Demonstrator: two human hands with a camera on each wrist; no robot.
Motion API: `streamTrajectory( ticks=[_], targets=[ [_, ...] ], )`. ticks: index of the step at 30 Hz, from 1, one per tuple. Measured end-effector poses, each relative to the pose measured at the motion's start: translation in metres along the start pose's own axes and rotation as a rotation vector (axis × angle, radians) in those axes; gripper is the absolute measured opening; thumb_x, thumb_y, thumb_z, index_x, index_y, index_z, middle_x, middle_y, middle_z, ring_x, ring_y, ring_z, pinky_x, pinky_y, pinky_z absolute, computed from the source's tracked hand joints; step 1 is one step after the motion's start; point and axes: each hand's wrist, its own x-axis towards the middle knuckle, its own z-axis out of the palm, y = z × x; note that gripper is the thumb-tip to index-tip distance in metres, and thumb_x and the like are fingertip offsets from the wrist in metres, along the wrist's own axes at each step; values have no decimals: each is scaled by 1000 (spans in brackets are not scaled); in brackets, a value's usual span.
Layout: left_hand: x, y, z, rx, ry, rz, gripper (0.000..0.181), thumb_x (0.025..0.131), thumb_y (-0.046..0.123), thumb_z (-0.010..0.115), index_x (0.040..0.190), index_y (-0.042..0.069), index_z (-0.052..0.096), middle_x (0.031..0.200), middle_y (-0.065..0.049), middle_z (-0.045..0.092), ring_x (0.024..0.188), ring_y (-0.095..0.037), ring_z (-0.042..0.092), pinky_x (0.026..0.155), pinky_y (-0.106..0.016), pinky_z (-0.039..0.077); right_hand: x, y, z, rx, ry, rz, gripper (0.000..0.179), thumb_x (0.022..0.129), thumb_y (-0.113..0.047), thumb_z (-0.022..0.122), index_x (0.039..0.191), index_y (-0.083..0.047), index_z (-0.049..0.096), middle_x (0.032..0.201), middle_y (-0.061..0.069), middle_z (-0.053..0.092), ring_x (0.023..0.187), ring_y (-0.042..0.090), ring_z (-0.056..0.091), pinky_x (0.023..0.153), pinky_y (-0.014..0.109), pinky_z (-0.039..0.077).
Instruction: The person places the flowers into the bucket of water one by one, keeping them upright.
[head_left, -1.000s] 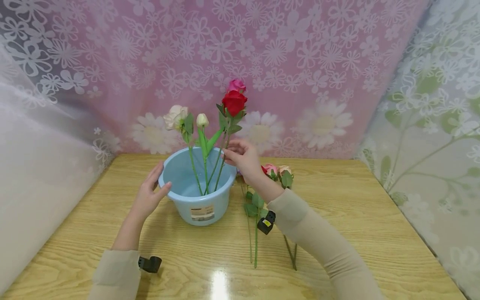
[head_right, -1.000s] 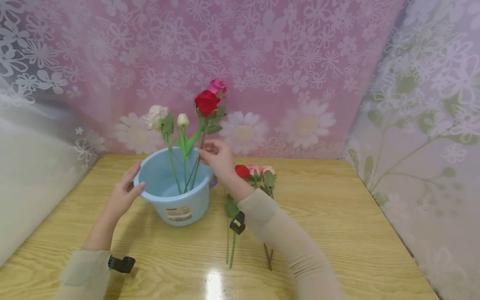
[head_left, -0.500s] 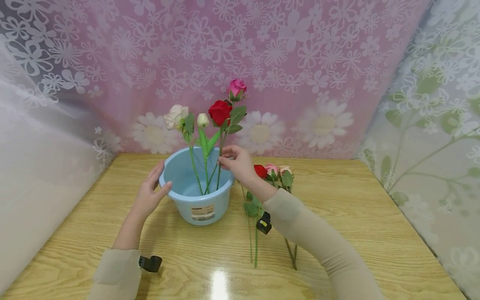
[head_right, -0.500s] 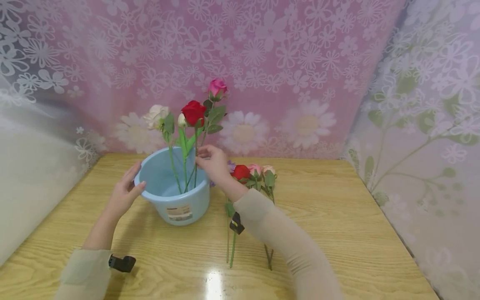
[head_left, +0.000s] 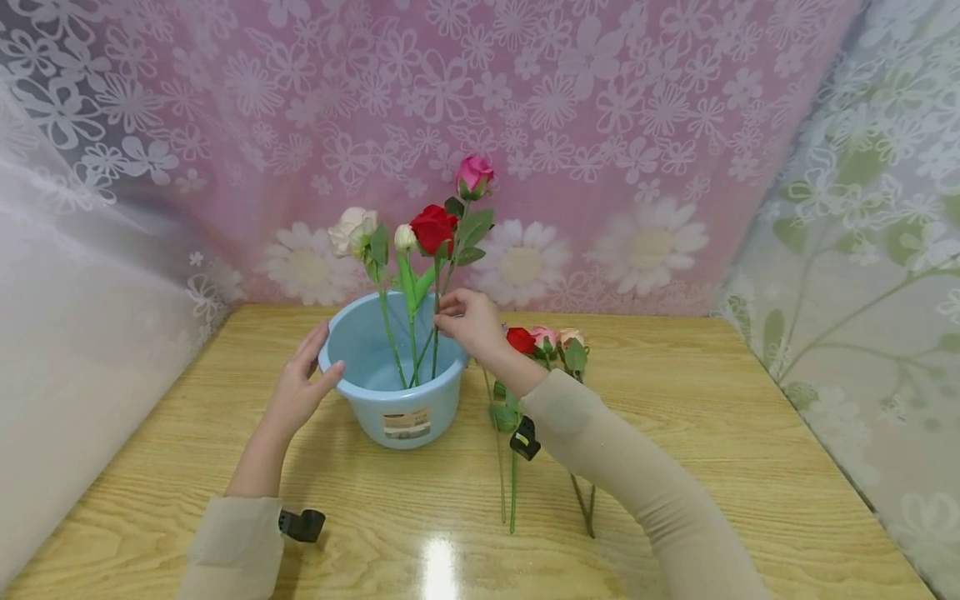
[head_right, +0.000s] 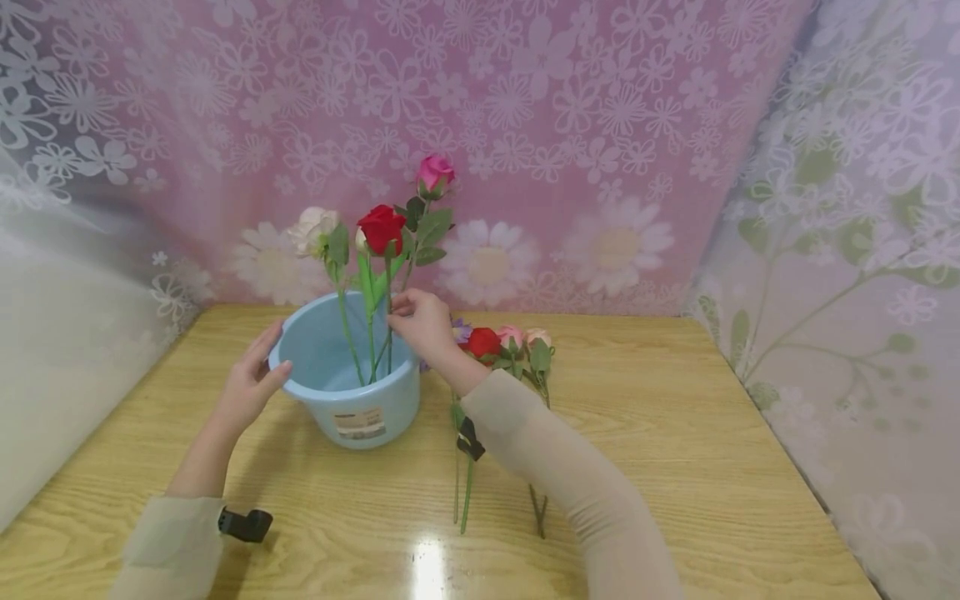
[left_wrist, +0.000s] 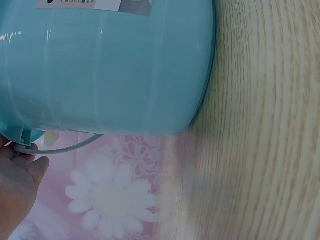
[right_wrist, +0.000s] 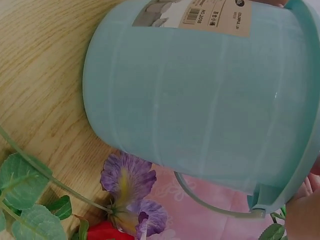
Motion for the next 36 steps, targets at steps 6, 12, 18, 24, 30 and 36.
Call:
streamTrajectory(
  ticks=[6, 12, 18, 24, 30, 36],
  targets=[
    [0, 0, 1, 0, 2, -1, 64, 87, 13, 56, 139, -1, 22, 143, -18, 18, 128, -32, 18, 101, -49, 22, 0, -1, -2, -95, -19, -4, 21, 81, -6, 63, 101, 0, 62, 93, 11, 64, 85, 18, 60, 69, 24, 52],
    [-1, -1, 1, -8, 0, 1, 63, 87, 11, 55, 140, 2, 22, 143, -19, 17, 128, -33, 18, 101, -51, 21, -3, -1, -4, -104, -36, -10, 22, 82, -8, 63, 103, -1, 63, 93, 10, 65, 87, 18, 60, 71, 24, 51],
    [-3, 0, 2, -7, -2, -8, 64, 87, 14, 56, 140, 4, 22, 143, -18, 17, 128, -32, 18, 101, -50, 22, -7, -4, -8, -31, -35, 24, 21, 82, -8, 62, 102, -1, 62, 95, 11, 64, 88, 20, 59, 73, 26, 51],
    [-2, -1, 3, -11, 5, -1, 63, 87, 12, 56, 139, 0, 22, 143, -19, 18, 128, -33, 19, 101, -49, 22, -11, -9, -15, 3, -42, 35, 27, 83, -9, 61, 108, 2, 59, 96, 12, 63, 89, 21, 58, 74, 28, 51],
    [-2, 12, 2, -12, 2, 0, 63, 86, 7, 55, 138, -3, 21, 142, -21, 17, 127, -36, 19, 100, -50, 21, -13, -9, -22, 82, -51, 74, 26, 83, -11, 61, 108, -2, 59, 99, 13, 62, 92, 25, 58, 81, 36, 49],
    [0, -2, 1, 3, 7, 12, 64, 87, 15, 56, 139, -1, 21, 143, -17, 18, 128, -33, 19, 101, -48, 22, -16, -7, -33, 183, -64, 82, 27, 84, -9, 61, 109, 0, 58, 102, 16, 58, 96, 29, 56, 82, 34, 49]
  ],
)
